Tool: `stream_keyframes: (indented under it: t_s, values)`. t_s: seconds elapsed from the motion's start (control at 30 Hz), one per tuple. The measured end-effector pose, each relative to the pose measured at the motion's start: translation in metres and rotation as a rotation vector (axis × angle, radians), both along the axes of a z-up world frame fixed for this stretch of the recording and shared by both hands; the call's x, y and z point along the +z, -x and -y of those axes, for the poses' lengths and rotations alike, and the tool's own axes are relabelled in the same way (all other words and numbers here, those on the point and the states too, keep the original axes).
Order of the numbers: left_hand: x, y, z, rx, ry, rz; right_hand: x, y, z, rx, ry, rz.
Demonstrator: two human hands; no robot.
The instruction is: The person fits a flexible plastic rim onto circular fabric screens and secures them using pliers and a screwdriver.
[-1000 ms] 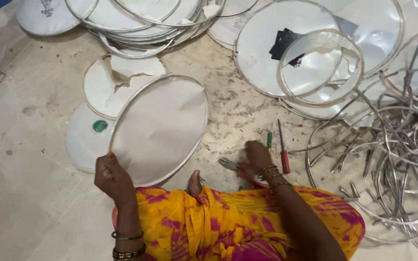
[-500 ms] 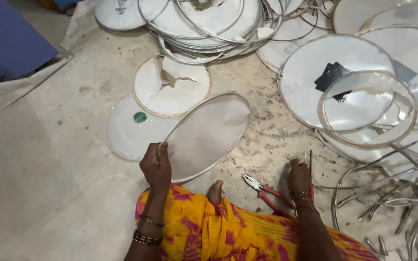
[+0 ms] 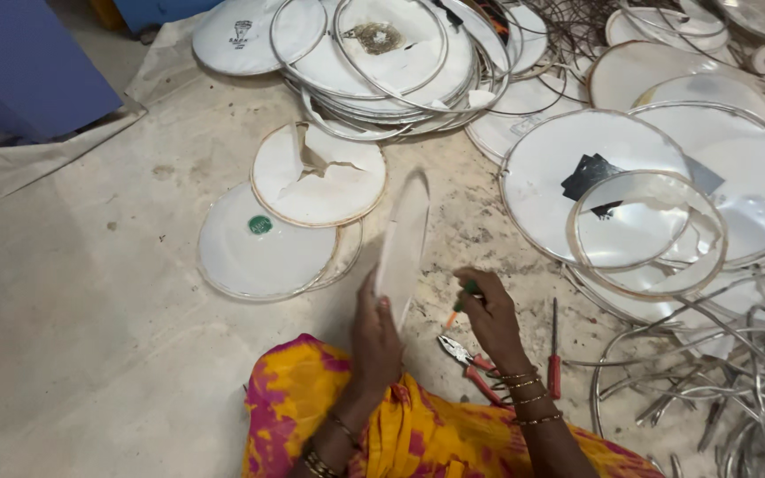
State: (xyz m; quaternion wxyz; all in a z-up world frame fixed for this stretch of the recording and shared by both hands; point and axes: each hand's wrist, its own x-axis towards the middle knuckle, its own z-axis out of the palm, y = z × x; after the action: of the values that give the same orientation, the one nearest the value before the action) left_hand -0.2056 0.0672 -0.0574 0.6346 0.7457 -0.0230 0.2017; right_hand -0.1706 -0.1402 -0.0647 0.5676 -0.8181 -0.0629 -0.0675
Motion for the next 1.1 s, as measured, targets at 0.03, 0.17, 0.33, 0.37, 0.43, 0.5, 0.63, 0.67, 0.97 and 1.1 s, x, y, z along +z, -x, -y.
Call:
stream_keyframes:
  t_s: [0.03,0.17,0.33,0.37,0.43,0.5,0.63,0.67,0.97,1.1]
  values:
    - [0.005,0.008,0.011,-0.043,0.021,0.049,0.016,0.003,-0.006,0.029,0.03,0.023]
    - [0.018,0.036,0.039,-0.161,-0.108,0.086,0.06,0.016,-0.027,0.083,0.146,0.239]
    - [0.014,0.044,0.056,-0.31,-0.174,0.243,0.065,0.026,-0.034,-0.083,0.117,-0.054]
    - [0.013,0.044,0.058,-0.337,-0.162,0.258,0.062,0.027,-0.033,-0.091,0.18,-0.034]
    - [0.013,0.048,0.058,-0.367,-0.212,0.265,0.059,0.023,-0.029,-0.109,0.177,-0.073]
    - [0.018,0.051,0.053,-0.407,-0.265,0.284,0.057,0.022,-0.025,-0.108,0.155,-0.046]
    - [0.05,0.047,0.025,-0.428,-0.412,0.353,0.078,0.028,-0.013,-0.078,0.134,-0.001]
    - [0.062,0.049,0.016,-0.418,-0.457,0.363,0.088,0.034,-0.008,-0.077,0.142,-0.035]
    - [0.242,0.077,-0.05,-0.15,-0.761,0.738,0.218,0.146,0.028,0.352,0.345,0.195]
    - [0.285,0.094,-0.043,-0.49,-0.922,0.551,0.238,0.192,0.034,0.491,0.297,0.083]
